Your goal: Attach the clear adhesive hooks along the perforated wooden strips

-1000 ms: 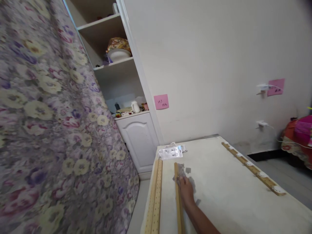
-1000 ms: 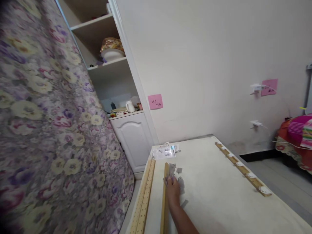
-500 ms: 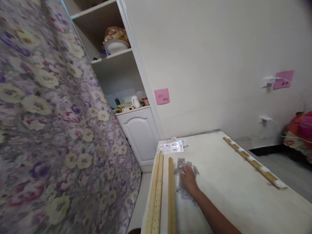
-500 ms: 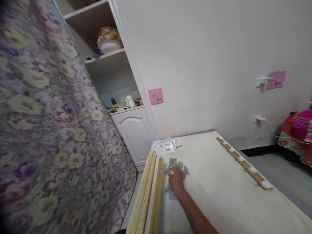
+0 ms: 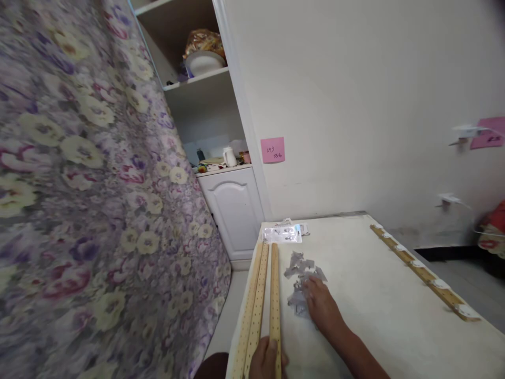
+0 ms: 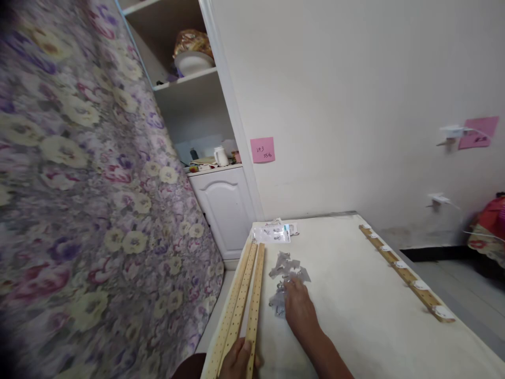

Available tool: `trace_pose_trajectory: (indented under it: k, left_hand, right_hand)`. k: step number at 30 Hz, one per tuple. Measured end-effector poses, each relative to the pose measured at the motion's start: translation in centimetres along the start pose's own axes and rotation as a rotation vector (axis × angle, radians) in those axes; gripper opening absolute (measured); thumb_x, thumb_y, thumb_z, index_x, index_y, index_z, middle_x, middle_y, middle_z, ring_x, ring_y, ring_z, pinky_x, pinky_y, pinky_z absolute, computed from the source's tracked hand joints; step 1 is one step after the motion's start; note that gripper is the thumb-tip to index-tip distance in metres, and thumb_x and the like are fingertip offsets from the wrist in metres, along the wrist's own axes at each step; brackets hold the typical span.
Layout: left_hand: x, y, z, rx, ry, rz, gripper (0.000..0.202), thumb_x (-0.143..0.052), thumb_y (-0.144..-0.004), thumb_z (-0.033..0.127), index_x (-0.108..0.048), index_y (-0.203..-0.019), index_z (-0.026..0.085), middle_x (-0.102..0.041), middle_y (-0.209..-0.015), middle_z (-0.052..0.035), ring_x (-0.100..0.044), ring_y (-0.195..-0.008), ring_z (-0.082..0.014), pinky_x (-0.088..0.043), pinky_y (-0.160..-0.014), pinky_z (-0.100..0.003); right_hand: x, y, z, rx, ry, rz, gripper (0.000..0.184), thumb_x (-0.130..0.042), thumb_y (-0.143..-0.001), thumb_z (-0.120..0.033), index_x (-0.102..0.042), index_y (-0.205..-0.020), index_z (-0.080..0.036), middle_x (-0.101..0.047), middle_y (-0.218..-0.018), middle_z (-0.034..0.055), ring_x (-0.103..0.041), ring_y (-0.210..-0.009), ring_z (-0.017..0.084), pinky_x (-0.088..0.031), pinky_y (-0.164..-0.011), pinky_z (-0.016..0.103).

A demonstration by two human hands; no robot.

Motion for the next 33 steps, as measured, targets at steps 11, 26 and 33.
trace_pose_trajectory:
  k: [11, 26, 33]
  left_hand:
    - [-0.4, -3.7, -1.8, -0.032, -0.091, 0.042, 0.045, -0.039, -0.079, 0.062, -0.052, -0.078, 0.019, -0.055, -0.055, 0.0036, -0.047, -0.037, -0.0097, -0.034, -0.037, -0.022]
    - [-0.9, -2.5, 1.2, -0.178, -1.152, 0.2, 0.038, -0.038, -0.081, 0.008, -0.051, -0.116, 0.009, -0.055, -0.112, -0.0154, -0.057, -0.097, -0.0224, -0.039, -0.085, -0.032]
    - [-0.1, -2.0, 2.7, -0.268, -1.272, 0.456, 0.022, -0.045, -0.077, 0.015, -0.059, -0.094, 0.014, -0.056, -0.116, -0.0149, -0.046, -0.112, -0.0321, -0.031, -0.092, -0.046]
  right_hand:
    - [3.2, 4.7, 5.3, 0.032, -0.079, 0.186, 0.026, -0.043, -0.086, -0.031, -0.061, -0.102, -0.021, -0.059, -0.118, 0.0113, -0.057, -0.11, 0.024, -0.052, -0.091, 0.043]
    - [3.0, 6.1, 6.7, -0.137, -0.158, 0.075, 0.025, -0.044, -0.083, -0.033, -0.062, -0.095, -0.02, -0.065, -0.107, 0.0106, -0.063, -0.1, 0.021, -0.053, -0.086, 0.034]
    - [3.0, 6.3, 6.6, -0.118, -0.154, 0.093, 0.022, -0.045, -0.083, -0.033, -0.062, -0.093, -0.023, -0.064, -0.109, 0.0079, -0.062, -0.1, 0.021, -0.053, -0.085, 0.033]
Point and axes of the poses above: each hand's wrist, its own y-axis away from the middle knuckle, its own x-axis out of the back of the hand, z = x × y, the point moved 3 cm from there along -y, towards the middle knuckle
